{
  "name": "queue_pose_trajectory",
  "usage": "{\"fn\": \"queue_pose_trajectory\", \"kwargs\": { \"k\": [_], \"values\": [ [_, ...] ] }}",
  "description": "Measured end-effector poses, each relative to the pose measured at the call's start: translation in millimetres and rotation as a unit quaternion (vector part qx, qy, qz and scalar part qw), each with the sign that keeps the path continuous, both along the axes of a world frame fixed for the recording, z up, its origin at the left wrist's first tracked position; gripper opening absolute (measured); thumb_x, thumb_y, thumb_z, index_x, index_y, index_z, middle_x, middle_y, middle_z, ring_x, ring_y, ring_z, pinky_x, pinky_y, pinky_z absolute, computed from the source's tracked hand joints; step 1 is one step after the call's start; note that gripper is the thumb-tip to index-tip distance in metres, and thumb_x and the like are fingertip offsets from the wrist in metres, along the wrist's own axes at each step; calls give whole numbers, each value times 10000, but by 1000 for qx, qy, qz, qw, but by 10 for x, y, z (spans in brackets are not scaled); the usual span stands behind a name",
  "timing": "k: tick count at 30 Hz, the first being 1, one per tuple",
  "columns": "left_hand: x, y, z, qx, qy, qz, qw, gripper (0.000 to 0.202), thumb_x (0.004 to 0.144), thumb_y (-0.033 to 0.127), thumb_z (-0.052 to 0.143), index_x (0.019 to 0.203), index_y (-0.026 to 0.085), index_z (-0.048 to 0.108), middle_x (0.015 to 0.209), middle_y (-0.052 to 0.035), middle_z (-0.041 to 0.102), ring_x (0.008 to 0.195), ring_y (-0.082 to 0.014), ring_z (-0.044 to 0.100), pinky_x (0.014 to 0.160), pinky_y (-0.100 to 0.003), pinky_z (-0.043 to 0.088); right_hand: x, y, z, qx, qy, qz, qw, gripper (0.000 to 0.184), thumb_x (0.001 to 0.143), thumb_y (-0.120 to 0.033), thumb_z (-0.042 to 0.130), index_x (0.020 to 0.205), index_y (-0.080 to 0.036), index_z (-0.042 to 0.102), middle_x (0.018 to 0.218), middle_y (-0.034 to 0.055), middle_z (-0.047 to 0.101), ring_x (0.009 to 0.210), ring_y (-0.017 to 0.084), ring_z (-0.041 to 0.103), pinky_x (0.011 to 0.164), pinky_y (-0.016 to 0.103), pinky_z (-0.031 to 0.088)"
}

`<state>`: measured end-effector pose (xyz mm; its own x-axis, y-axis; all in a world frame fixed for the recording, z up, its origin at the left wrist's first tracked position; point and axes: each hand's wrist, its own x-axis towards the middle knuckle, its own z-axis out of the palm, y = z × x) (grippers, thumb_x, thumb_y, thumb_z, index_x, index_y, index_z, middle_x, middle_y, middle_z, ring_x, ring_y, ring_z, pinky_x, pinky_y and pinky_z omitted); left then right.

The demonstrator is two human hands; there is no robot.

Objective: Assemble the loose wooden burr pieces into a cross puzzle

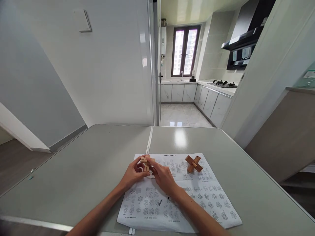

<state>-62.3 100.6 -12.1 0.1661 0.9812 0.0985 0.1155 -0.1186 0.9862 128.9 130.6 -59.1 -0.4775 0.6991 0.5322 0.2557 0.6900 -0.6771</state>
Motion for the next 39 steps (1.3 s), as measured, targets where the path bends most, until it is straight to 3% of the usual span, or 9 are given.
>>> {"fn": "queue_pose_trajectory", "kwargs": {
  "k": [4, 9, 11, 14, 19, 23, 29, 39],
  "values": [
    [-9, 5, -30, -10, 16, 11, 1000, 757, 682, 373, 919, 1362, 243, 613, 782, 32, 650, 646, -118, 579, 620, -244, 502, -5, 0, 18, -26, -5, 6, 1000, 658, 984, -123, 388, 1597, -340, 283, 1199, 51, 754, 772, 180, 724, 748, 319, 585],
    [20, -9, -24, 10, -5, 6, 1000, 743, 694, 361, 909, 1362, 250, 602, 1055, -37, 728, 828, -176, 678, 791, -324, 583, -14, -11, 50, -68, -1, 12, 998, 657, 996, -161, 411, 1615, -302, 240, 1033, 58, 780, 732, 194, 721, 742, 341, 590],
    [32, -15, -11, 14, -16, -2, 1000, 731, 700, 344, 907, 1354, 240, 598, 1060, -41, 735, 853, -185, 690, 837, -347, 589, -19, -20, 81, -104, 23, 28, 994, 674, 1004, -184, 424, 1627, -309, 199, 993, 45, 776, 731, 194, 725, 742, 352, 599],
    [38, -20, 0, 22, -15, 11, 1000, 739, 699, 339, 909, 1356, 234, 587, 1068, -44, 737, 848, -188, 699, 857, -370, 597, -25, -11, 126, -162, 83, 50, 982, 702, 1003, -261, 487, 1628, -320, 172, 1092, 57, 758, 730, 183, 723, 729, 365, 616],
    [41, -27, -6, 87, 47, 78, 992, 705, 703, 380, 901, 1333, 253, 612, 1154, -57, 718, 890, -213, 714, 876, -407, 615, -32, 71, 136, -276, 196, 48, 940, 480, 1018, -517, 489, 1412, -243, 506, 1196, 115, 700, 831, 202, 722, 618, 325, 616],
    [45, -36, -18, 120, 67, 63, 989, 631, 742, 335, 878, 1317, 266, 627, 1152, -53, 709, 923, -216, 712, 876, -387, 611, -25, 108, 146, -344, 216, 87, 910, 521, 998, -627, 491, 1306, -218, 583, 1176, 121, 692, 874, 216, 713, 607, 316, 609],
    [30, -42, -25, 155, 111, 61, 980, 622, 748, 361, 878, 1314, 278, 635, 1142, -52, 704, 929, -215, 666, 841, -355, 569, 17, 103, 181, -353, 190, 114, 909, 579, 947, -679, 556, 1315, -233, 570, 1077, 91, 724, 716, 180, 687, 623, 327, 587],
    [-4, -49, -47, 131, 129, 37, 982, 646, 744, 421, 877, 1321, 291, 616, 1195, -44, 688, 708, -130, 606, 628, -266, 493, 42, 142, 66, -365, 200, 126, 901, 507, 886, -646, 672, 1149, -245, 509, 835, -11, 667, 613, 135, 582, 572, 277, 499]
  ]
}}
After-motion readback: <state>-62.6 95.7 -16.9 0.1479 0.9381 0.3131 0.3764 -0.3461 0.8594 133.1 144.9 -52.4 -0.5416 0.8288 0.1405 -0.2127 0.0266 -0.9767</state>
